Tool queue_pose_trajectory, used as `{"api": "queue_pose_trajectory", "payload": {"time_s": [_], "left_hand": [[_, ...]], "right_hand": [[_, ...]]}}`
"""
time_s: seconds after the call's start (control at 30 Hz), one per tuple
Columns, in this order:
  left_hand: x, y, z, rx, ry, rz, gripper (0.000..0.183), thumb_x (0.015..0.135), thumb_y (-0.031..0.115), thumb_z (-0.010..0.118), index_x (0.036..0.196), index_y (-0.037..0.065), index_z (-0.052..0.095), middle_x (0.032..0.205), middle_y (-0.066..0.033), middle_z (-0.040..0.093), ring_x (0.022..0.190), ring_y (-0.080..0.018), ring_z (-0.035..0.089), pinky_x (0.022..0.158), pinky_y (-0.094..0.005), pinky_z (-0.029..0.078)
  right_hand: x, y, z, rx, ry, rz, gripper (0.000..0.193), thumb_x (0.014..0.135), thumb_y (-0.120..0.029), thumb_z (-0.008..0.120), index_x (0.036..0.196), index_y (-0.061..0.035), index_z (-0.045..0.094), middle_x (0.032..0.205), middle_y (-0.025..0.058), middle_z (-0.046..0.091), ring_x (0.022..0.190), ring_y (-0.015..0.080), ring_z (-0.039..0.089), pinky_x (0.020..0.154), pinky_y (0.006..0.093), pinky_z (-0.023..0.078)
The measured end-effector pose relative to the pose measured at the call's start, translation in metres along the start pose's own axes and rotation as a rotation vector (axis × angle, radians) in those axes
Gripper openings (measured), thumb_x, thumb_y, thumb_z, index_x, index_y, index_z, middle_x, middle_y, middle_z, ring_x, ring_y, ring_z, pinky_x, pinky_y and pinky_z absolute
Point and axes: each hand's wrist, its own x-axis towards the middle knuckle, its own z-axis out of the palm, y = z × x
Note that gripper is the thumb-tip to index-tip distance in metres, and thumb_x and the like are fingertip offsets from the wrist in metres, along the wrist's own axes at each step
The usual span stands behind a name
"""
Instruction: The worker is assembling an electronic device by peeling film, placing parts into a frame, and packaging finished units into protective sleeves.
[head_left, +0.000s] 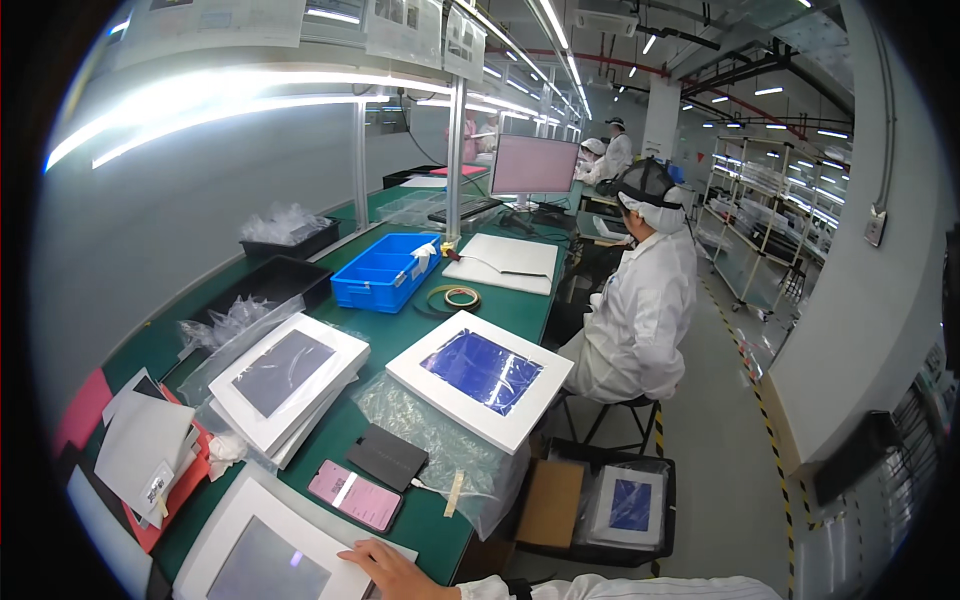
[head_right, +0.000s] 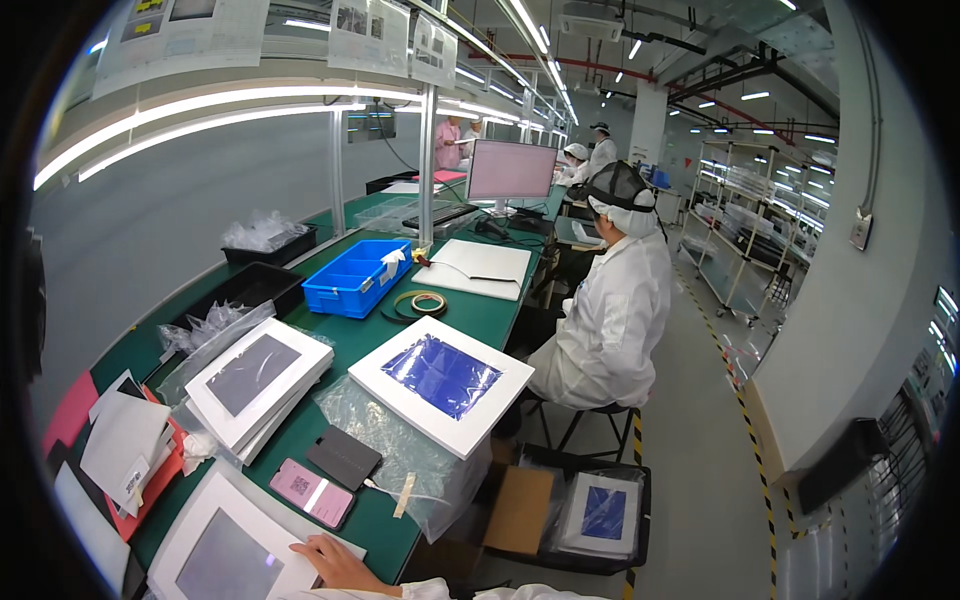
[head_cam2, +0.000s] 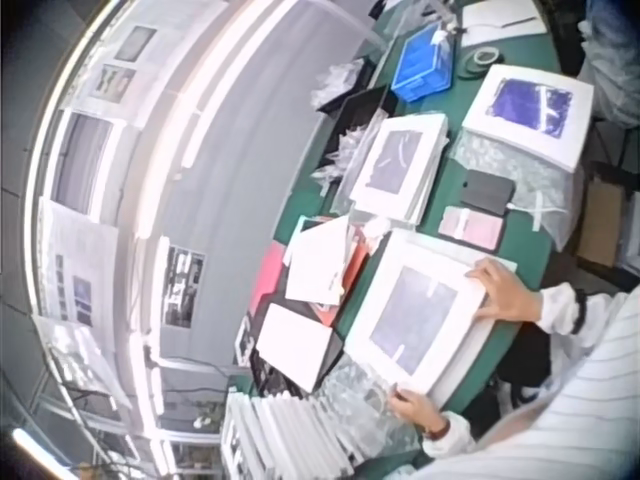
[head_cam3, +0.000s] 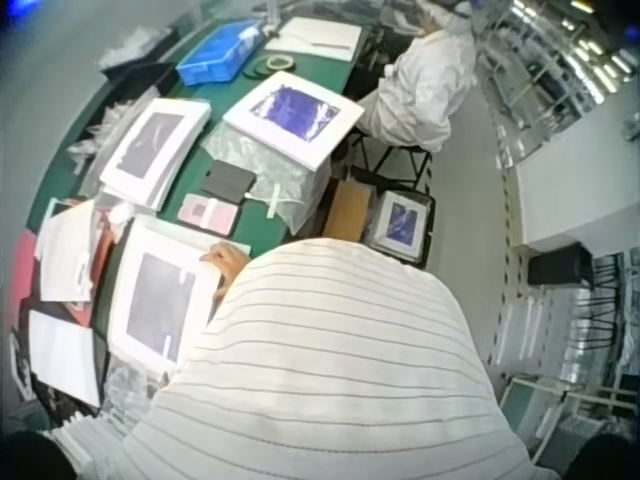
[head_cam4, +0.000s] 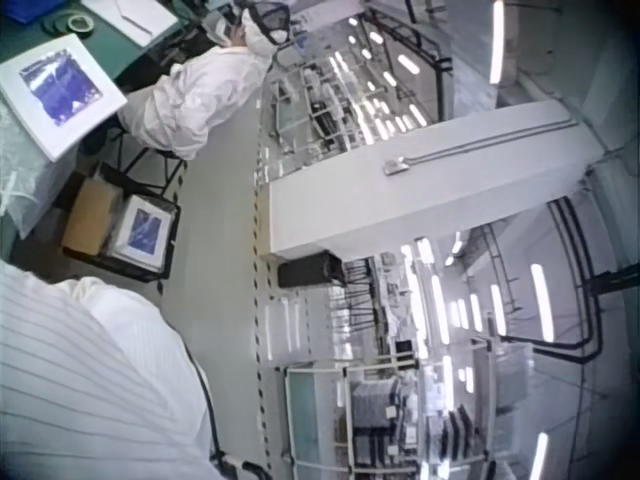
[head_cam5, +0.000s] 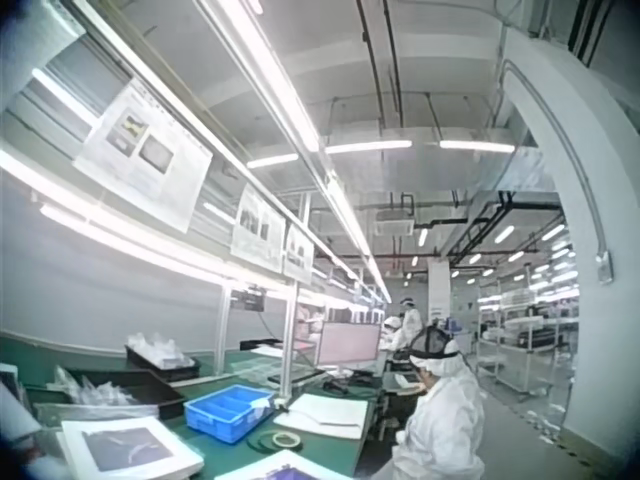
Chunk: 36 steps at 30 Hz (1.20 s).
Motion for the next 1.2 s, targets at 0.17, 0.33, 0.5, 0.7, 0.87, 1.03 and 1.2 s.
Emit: {"api": "queue_pose_trajectory", "payload": {"time_s": [0.17, 0.33, 0.5, 0.7, 0.87, 1.03, 1.2], "left_hand": [[0.001, 0.008, -0.002, -0.053, -0.031, -0.012, 0.024, 0.090, 0.011, 0.048, 0.103, -0.006, 0.060, 0.097, -0.0259, 0.060, 0.090, -0.0404, 0.055, 0.084, -0.0441, 0.043], [0.000, 0.015, -0.004, -0.064, -0.039, -0.017, 0.024, 0.090, 0.010, 0.047, 0.103, -0.005, 0.060, 0.097, -0.0258, 0.060, 0.092, -0.0405, 0.054, 0.086, -0.0449, 0.041], [0.000, 0.018, -0.007, -0.031, -0.057, -0.026, 0.024, 0.090, 0.010, 0.046, 0.103, -0.004, 0.060, 0.098, -0.0253, 0.059, 0.094, -0.0405, 0.053, 0.088, -0.0451, 0.039], [0.006, 0.020, -0.008, -0.059, -0.144, -0.058, 0.024, 0.090, 0.010, 0.045, 0.103, -0.003, 0.060, 0.098, -0.0244, 0.058, 0.093, -0.0397, 0.052, 0.087, -0.0449, 0.039], [0.029, -0.127, 0.075, -0.818, 0.413, 1.072, 0.024, 0.090, 0.012, 0.045, 0.100, -0.003, 0.061, 0.096, -0.0240, 0.058, 0.092, -0.0393, 0.052, 0.086, -0.0451, 0.039], [0.001, 0.022, -0.008, -0.093, -0.085, -0.044, 0.023, 0.089, 0.011, 0.046, 0.098, -0.003, 0.062, 0.093, -0.0235, 0.058, 0.092, -0.0398, 0.052, 0.086, -0.0454, 0.039], [0.004, 0.018, -0.008, -0.010, -0.119, -0.071, 0.023, 0.089, 0.012, 0.046, 0.098, -0.002, 0.062, 0.096, -0.0230, 0.060, 0.093, -0.0376, 0.053, 0.087, -0.0454, 0.038]], "right_hand": [[-0.002, -0.007, -0.003, 0.012, -0.006, 0.052, 0.077, 0.058, -0.025, 0.084, 0.125, -0.0067, 0.051, 0.117, 0.0173, 0.045, 0.115, 0.0356, 0.042, 0.096, 0.0443, 0.036], [0.001, 0.018, 0.000, -0.066, 0.017, -0.141, 0.075, 0.076, -0.047, 0.071, 0.130, -0.0047, 0.043, 0.116, 0.0196, 0.042, 0.116, 0.0373, 0.043, 0.101, 0.0411, 0.037], [-0.001, 0.018, 0.003, -0.091, 0.029, -0.149, 0.078, 0.073, -0.050, 0.072, 0.129, -0.0055, 0.044, 0.117, 0.0193, 0.042, 0.117, 0.0371, 0.043, 0.100, 0.0418, 0.037], [-0.002, 0.013, -0.003, -0.103, 0.026, -0.134, 0.076, 0.073, -0.050, 0.072, 0.127, -0.0044, 0.046, 0.120, 0.0203, 0.043, 0.118, 0.0372, 0.043, 0.101, 0.0419, 0.037], [-0.002, 0.005, -0.006, -0.087, 0.008, -0.147, 0.072, 0.075, -0.047, 0.072, 0.127, -0.0034, 0.047, 0.121, 0.0216, 0.042, 0.119, 0.0374, 0.042, 0.101, 0.0423, 0.036], [-0.002, 0.008, -0.005, -0.083, 0.011, -0.140, 0.069, 0.074, -0.043, 0.073, 0.125, -0.0039, 0.048, 0.121, 0.0215, 0.042, 0.118, 0.0376, 0.042, 0.102, 0.0423, 0.035], [0.003, 0.002, -0.011, -0.101, -0.017, -0.112, 0.068, 0.071, -0.044, 0.076, 0.122, -0.0057, 0.053, 0.118, 0.0193, 0.045, 0.115, 0.0367, 0.046, 0.097, 0.0399, 0.040]]}}
